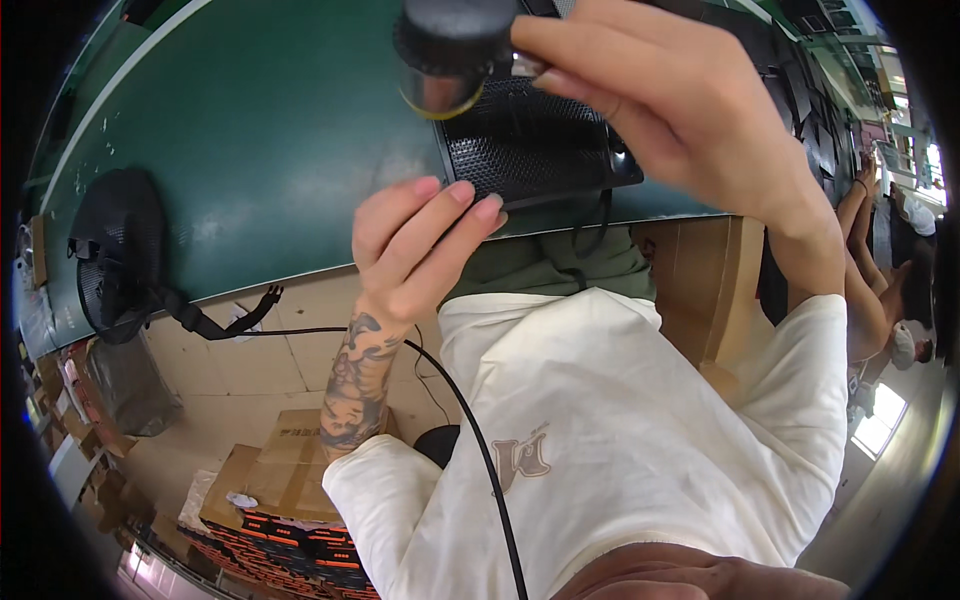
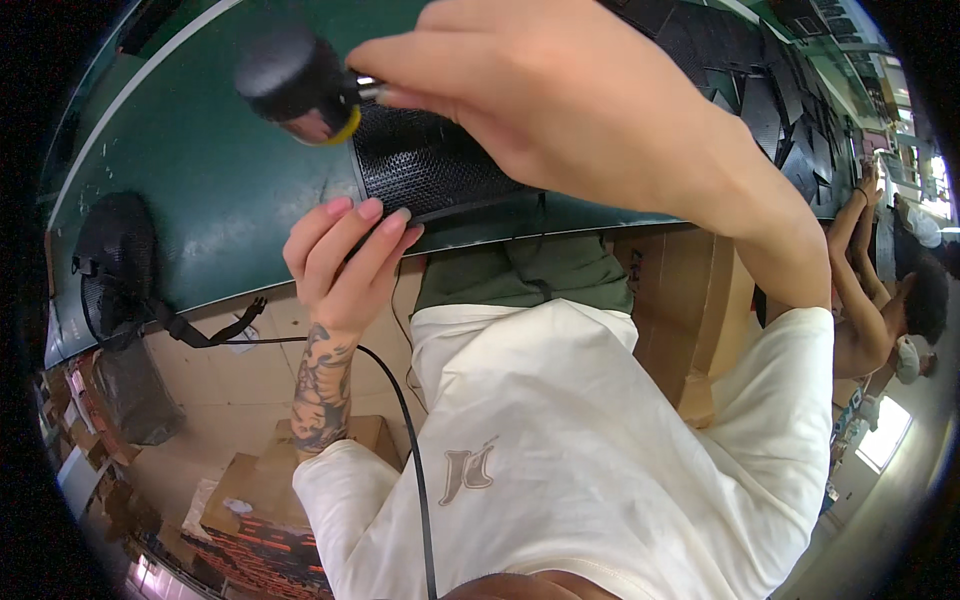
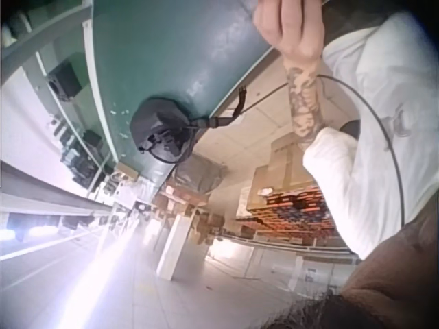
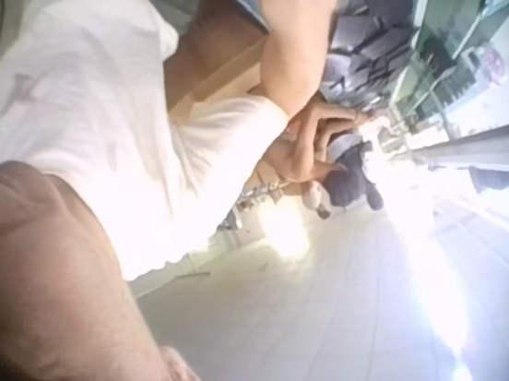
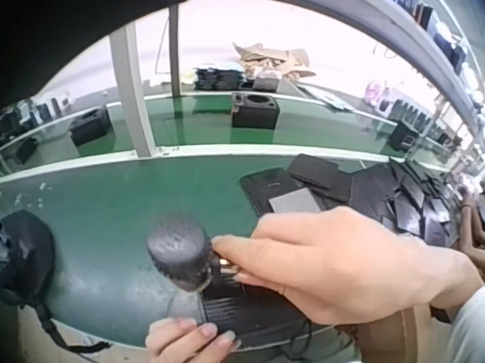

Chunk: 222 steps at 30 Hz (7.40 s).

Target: The person repeatedly assembles small black speakers by placing a textured mesh grille onto the speaker face and tapping it into place with a rubber mallet. The person handles multiple speaker units one at a time, tapping the grille edges to secure them before moving to the next unit.

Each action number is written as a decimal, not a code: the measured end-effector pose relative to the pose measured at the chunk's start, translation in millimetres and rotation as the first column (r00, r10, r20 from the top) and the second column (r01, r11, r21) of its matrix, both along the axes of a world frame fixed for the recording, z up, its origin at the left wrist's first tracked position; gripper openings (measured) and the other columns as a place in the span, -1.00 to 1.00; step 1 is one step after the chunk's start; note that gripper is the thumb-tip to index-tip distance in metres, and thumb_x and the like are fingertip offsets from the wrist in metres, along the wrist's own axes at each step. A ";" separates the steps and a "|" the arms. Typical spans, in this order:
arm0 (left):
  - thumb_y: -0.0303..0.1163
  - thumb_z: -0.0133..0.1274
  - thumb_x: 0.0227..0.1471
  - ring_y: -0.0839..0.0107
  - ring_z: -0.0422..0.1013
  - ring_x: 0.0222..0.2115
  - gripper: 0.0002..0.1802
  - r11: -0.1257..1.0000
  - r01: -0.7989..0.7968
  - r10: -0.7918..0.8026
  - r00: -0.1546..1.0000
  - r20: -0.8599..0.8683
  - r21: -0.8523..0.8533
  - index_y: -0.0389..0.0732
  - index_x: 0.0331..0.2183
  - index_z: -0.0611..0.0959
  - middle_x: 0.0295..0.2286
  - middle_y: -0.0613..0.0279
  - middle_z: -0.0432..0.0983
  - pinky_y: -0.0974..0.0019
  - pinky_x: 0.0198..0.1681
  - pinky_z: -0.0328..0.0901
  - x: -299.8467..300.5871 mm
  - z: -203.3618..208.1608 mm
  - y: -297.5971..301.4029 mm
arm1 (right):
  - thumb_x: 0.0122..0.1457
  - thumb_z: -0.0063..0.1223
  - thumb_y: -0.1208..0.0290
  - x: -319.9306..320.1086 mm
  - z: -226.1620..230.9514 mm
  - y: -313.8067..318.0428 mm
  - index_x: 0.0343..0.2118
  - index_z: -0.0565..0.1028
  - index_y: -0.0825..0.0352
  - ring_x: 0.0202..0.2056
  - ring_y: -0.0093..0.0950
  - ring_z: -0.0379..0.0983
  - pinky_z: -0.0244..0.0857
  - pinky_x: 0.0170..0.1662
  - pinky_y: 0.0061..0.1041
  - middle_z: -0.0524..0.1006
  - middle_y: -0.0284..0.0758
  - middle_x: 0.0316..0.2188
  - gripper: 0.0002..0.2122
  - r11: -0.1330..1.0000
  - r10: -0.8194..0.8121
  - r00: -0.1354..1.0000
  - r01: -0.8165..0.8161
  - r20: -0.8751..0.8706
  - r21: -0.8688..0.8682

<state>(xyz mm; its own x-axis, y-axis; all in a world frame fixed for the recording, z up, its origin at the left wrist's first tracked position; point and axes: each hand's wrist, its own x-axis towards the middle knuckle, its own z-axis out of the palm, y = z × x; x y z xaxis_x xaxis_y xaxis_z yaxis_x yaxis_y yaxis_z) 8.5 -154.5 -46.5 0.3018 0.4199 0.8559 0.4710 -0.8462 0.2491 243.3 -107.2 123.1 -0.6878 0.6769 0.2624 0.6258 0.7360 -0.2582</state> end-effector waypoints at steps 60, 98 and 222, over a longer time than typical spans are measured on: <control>-0.04 0.57 -0.41 -0.35 0.01 0.33 0.22 0.834 0.268 -0.430 0.863 -0.265 -0.482 -0.03 0.31 0.38 0.34 -0.16 -0.02 -0.32 0.29 0.10 -2.3 39.7 72.9 | 0.15 0.21 0.56 191.6 -124.3 -88.9 -0.03 0.57 0.40 -0.27 -0.23 0.50 0.38 -0.20 -0.33 0.55 -0.28 -0.34 -0.70 0.925 -0.378 0.912 0.379 -0.162 -0.025; -0.06 0.45 -0.06 0.29 0.47 0.03 -0.04 0.816 -0.130 -0.272 0.773 -0.573 -0.563 -0.19 0.29 0.42 0.19 0.01 0.36 0.33 0.10 0.36 179.4 194.4 441.8 | -0.06 0.34 0.54 136.3 -145.8 -119.9 -0.30 0.68 0.33 -0.57 -0.46 0.47 0.29 -0.57 -0.49 0.48 -0.41 -0.63 -0.80 0.919 -0.393 0.704 0.302 -0.591 -0.252; -0.47 0.11 0.25 0.15 0.55 -0.02 -0.55 -0.024 0.834 0.127 0.549 0.826 -0.551 -0.49 0.10 0.47 -0.04 -0.09 0.57 0.05 0.06 0.53 48.1 127.4 63.2 | 0.30 0.19 0.48 42.1 -36.7 -10.3 0.34 0.20 0.45 -0.09 -0.45 0.60 0.55 -0.07 -0.47 0.60 -0.19 -0.03 -0.40 0.553 -0.657 0.276 -0.456 -0.702 -0.697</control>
<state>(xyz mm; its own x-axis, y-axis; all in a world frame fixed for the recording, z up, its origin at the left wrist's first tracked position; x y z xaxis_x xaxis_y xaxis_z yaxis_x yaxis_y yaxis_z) 56.6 -91.3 80.9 0.4733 0.8769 -0.0840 -0.4598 0.3273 0.8255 285.4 -117.5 86.5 -0.2763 0.9607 -0.0281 -0.3817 -0.1365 -0.9141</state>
